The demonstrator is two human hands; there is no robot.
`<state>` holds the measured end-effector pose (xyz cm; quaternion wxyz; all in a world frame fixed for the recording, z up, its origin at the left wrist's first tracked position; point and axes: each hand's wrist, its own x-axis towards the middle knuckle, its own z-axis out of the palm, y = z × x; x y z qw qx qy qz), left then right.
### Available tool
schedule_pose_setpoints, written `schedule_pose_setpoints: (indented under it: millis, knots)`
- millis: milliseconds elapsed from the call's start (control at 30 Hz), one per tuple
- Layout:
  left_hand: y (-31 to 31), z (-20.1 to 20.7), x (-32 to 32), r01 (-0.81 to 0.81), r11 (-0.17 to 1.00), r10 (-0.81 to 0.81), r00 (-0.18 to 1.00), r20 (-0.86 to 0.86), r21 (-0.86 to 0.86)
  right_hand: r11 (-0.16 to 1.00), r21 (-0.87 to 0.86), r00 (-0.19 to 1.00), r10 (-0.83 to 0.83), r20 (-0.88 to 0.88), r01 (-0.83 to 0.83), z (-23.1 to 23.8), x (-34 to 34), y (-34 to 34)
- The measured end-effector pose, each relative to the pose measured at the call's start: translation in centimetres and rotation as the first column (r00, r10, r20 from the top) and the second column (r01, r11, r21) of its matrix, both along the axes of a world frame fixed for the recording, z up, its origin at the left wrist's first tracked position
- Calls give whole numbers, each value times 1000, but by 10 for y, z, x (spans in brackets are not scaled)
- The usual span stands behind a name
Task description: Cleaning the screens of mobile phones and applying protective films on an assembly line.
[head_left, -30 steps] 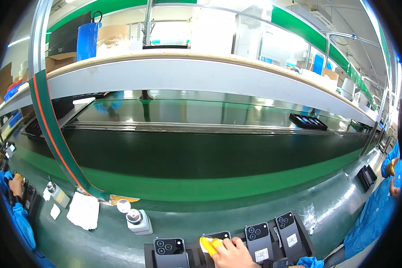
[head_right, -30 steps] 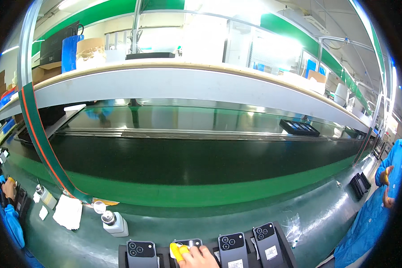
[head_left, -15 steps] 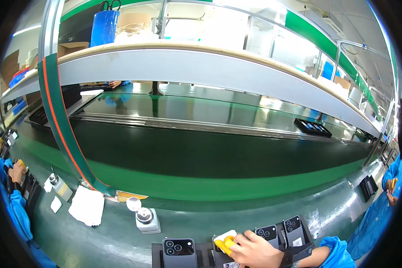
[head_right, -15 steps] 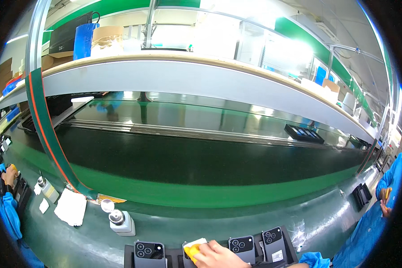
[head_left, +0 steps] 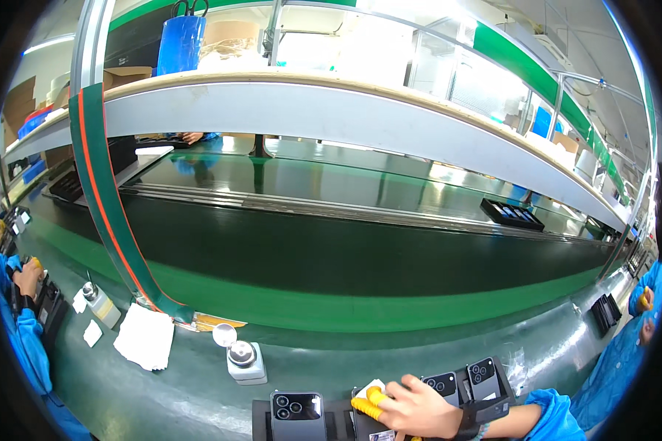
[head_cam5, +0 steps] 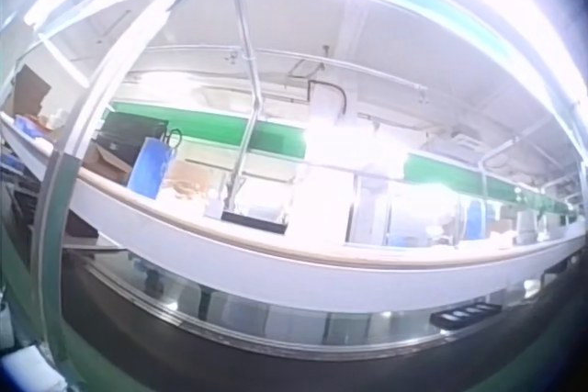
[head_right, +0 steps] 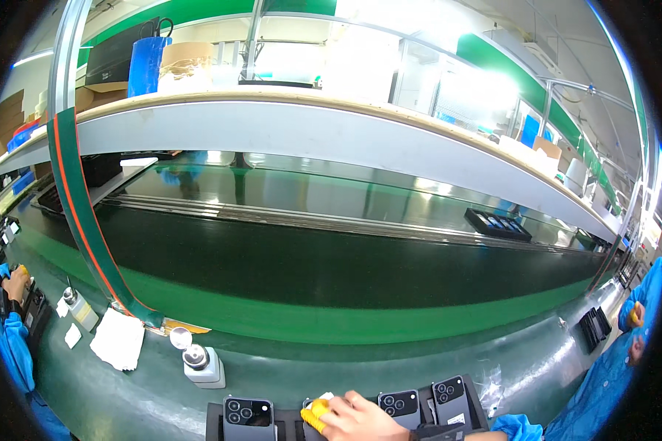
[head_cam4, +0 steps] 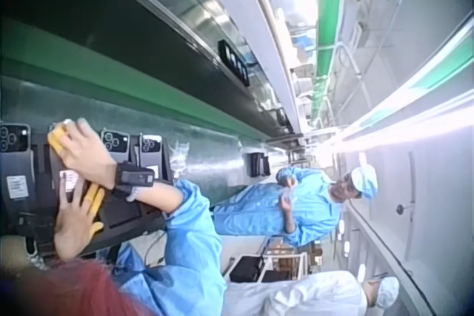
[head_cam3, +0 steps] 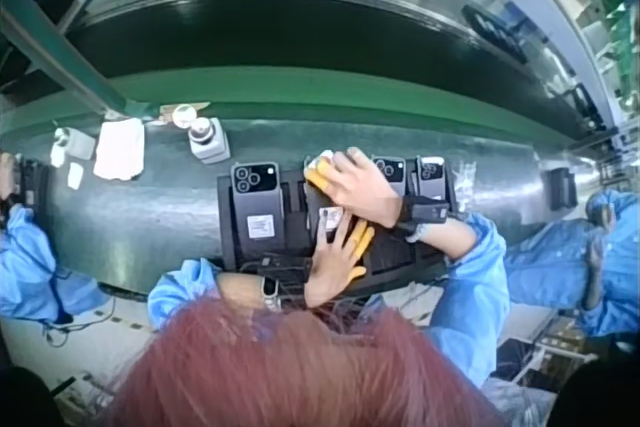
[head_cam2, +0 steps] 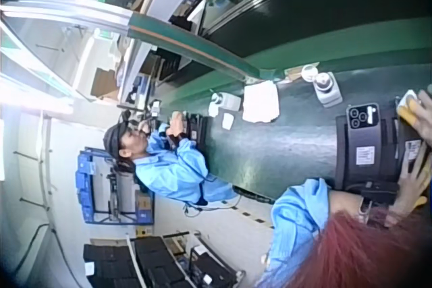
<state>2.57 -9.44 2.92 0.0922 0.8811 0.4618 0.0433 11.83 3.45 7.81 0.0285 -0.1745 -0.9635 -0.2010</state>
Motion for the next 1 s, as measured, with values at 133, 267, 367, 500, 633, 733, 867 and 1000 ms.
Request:
schedule_pose_setpoints:
  millis: [133,267,367,500,633,733,867,1000]
  knots:
    - [0,-6,0,-12,1000,11,999,34,6,1000,13,1000,-7,6,7,3,-4,-1]
    - [-4,-4,-1,-11,999,12,1000,10,-40,999,37,999,33,-35,-31,-2,-2,-8]
    - [1,5,-2,-5,1000,5,1000,-8,5,1000,28,999,-1,40,0,1,-3,8]
    - [1,4,-2,-6,1000,6,1000,-5,-6,999,50,998,-9,56,6,3,-5,9]
    - [-2,-2,-1,-28,1000,28,999,22,1,999,-43,996,26,89,-23,10,-3,-6]
    - [-1,-1,-1,-14,1000,14,1000,8,18,1000,0,999,-26,-45,26,2,-6,9]
    - [-3,-6,0,-16,1000,16,1000,5,18,993,-22,991,-112,68,114,13,-15,15]
    - [-4,-8,-1,-12,1000,12,1000,9,-6,957,-165,966,-251,-61,238,14,-11,27]
